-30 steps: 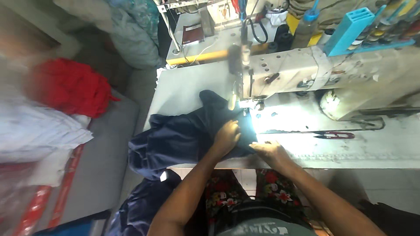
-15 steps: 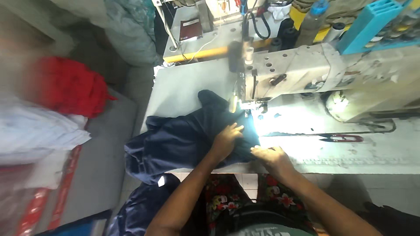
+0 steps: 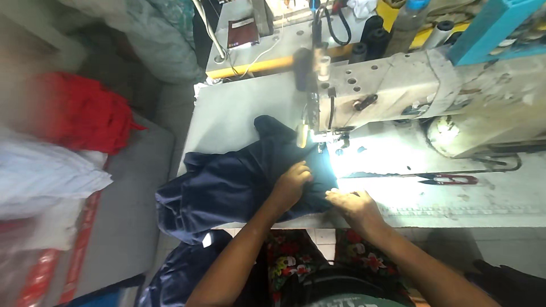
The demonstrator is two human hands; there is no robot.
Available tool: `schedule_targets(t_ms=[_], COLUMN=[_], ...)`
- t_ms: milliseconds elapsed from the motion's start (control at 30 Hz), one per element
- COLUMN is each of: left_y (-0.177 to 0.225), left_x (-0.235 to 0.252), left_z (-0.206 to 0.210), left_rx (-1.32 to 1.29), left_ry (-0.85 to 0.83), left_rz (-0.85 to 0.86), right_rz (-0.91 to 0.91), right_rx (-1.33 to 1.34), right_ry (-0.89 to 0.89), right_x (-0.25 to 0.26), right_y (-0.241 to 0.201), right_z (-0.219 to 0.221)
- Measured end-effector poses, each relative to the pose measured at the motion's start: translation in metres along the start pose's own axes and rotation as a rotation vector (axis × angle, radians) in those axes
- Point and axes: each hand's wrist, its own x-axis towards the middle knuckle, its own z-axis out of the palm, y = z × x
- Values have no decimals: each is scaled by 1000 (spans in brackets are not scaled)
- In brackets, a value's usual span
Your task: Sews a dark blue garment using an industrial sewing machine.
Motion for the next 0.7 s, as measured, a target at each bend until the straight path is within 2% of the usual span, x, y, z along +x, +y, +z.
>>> schedule_targets(t_ms=[700], left_y=[-31], left_x=[24], left_z=[4], left_rx=[-35], left_ry=[108], left_rz=[-18], right_rz=[25], right_rx=[7], right_ry=[-31], right_x=[23], right_y=[13], right_z=[10])
